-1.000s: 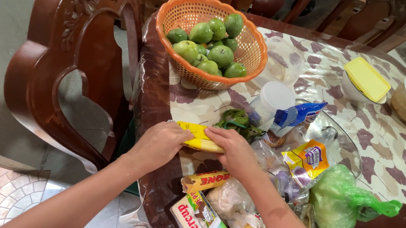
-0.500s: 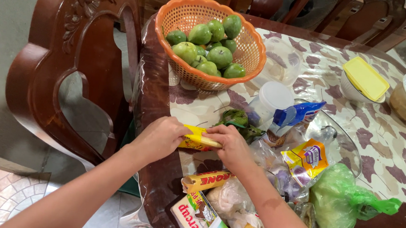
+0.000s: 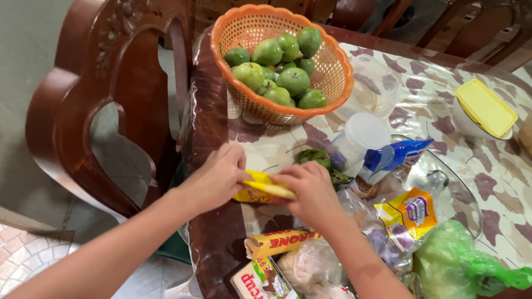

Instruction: The person is moving various food items and frozen goods from a dining table into a nearby refrigerator.

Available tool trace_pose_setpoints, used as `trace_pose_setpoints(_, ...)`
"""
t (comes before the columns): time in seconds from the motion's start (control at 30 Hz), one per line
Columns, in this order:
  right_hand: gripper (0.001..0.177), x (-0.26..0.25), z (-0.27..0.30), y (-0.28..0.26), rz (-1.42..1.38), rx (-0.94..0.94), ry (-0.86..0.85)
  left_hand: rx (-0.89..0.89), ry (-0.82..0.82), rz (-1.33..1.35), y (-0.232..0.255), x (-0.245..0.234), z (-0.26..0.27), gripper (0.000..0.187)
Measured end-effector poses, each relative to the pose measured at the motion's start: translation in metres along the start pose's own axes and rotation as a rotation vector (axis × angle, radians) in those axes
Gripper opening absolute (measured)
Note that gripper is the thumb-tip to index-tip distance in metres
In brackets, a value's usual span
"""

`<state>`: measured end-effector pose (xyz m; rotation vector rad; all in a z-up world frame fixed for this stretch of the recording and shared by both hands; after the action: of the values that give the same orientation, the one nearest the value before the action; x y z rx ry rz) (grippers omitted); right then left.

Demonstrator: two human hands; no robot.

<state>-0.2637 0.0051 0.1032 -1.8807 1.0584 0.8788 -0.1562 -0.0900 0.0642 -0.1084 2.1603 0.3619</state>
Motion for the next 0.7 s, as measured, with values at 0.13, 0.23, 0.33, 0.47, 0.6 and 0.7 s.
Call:
trace_pose_setpoints(0.13, 0.049, -0.002, 0.017, -0.003, -0.16, -0.029, 0.038, -0.006, -0.108, 0.054, 0.005, 0.007, 0.008, 0.023)
trace_pose_setpoints(0.23, 0.021, 0.028, 0.036, 0.03, -0.335, 0.13, -0.098, -0.05, -0.139, 0.212, 0.004, 0.001, 0.012, 0.033)
trace_pose_setpoints(0.33, 0.018, 0.045, 0.04, 0.046, -0.483, 0.185, -0.153, -0.147, -0.34, 0.188, -0.008, 0.022, 0.026, 0.032)
trace_pose_setpoints(0.47, 0.013, 0.057, 0.048, 0.077, -0.721, 0.619, -0.121, -0.244, -0.228, 0.338, -0.017, 0.018, 0.026, 0.02)
trace_pose_setpoints(0.6, 0.021, 0.084, 0.07, 0.109, -0.989, 0.812, -0.101, -0.451, -0.083, 0.481, -0.037, 0.032, 0.034, 0.022)
trace_pose_setpoints(0.7, 0.023, 0.084, 0.072, 0.112, -0.865, 0.918, -0.029, -0.637, -0.077, 0.534, -0.049, 0.045, 0.043, 0.02)
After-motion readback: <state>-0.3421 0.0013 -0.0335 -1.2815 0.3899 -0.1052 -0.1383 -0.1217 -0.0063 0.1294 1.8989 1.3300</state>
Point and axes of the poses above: each hand's wrist, its own z-axis away from the middle knuckle, its own x-axis out of the palm, y = z × x, the point moved 9 cm from there along -z, towards the middle knuckle, and after that the axes turned 14 degrees about -z, right-handed, at the moved point
